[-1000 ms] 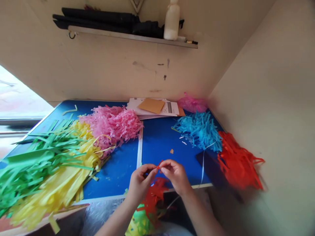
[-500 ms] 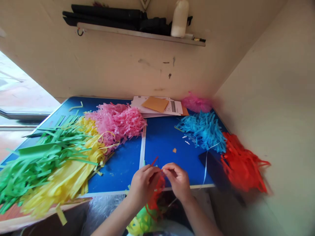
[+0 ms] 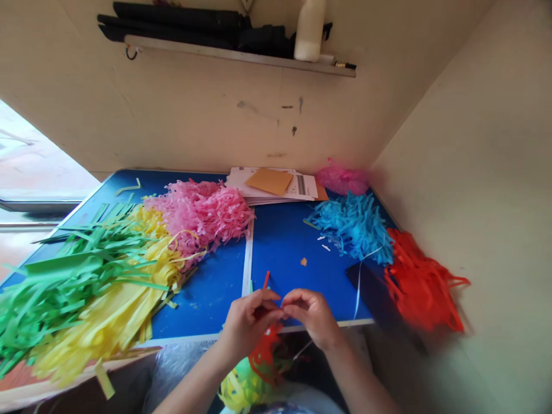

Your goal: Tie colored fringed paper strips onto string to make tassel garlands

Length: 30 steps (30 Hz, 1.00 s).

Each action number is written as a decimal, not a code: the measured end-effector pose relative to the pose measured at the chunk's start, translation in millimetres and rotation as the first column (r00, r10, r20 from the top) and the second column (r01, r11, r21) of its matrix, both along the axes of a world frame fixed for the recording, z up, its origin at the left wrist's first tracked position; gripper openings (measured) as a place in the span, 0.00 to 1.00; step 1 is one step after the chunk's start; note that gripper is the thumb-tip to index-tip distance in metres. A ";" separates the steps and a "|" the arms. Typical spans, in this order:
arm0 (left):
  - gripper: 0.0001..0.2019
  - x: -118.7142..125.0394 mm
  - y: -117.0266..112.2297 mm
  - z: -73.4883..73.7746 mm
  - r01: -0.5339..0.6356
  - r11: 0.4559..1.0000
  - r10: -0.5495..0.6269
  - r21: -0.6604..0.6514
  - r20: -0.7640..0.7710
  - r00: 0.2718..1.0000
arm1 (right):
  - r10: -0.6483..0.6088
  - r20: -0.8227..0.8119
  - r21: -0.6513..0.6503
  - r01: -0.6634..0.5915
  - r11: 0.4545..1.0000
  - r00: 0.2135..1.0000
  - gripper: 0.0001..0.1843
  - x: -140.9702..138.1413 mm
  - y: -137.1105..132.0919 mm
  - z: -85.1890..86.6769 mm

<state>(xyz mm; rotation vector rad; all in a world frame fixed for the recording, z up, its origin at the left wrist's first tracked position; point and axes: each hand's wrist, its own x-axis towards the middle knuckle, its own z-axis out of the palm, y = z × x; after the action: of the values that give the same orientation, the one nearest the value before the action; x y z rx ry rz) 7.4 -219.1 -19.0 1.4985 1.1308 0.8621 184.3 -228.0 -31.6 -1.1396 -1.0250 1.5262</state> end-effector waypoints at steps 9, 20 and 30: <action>0.07 -3.2 8.8 12.9 0.180 0.974 -0.165 0.140 -0.118 0.979 | -0.024 -0.009 0.094 0.024 0.995 1.000 0.10 2.5 -3.8 -0.9; 0.07 -13.0 4.3 14.6 0.144 0.940 -0.100 0.308 -0.152 0.983 | -0.050 0.154 0.193 0.020 0.981 0.987 0.08 2.2 -7.3 4.9; 0.06 0.8 -1.1 2.5 0.078 0.755 0.047 0.651 -0.173 0.984 | -0.183 0.344 0.341 0.059 0.938 0.921 0.04 -1.0 -15.8 11.2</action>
<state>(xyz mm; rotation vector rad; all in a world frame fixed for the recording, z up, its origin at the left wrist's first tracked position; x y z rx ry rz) 8.2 -220.3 -16.5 2.2010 0.9783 1.2127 183.3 -243.8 -20.4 -1.2526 -1.3745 1.0098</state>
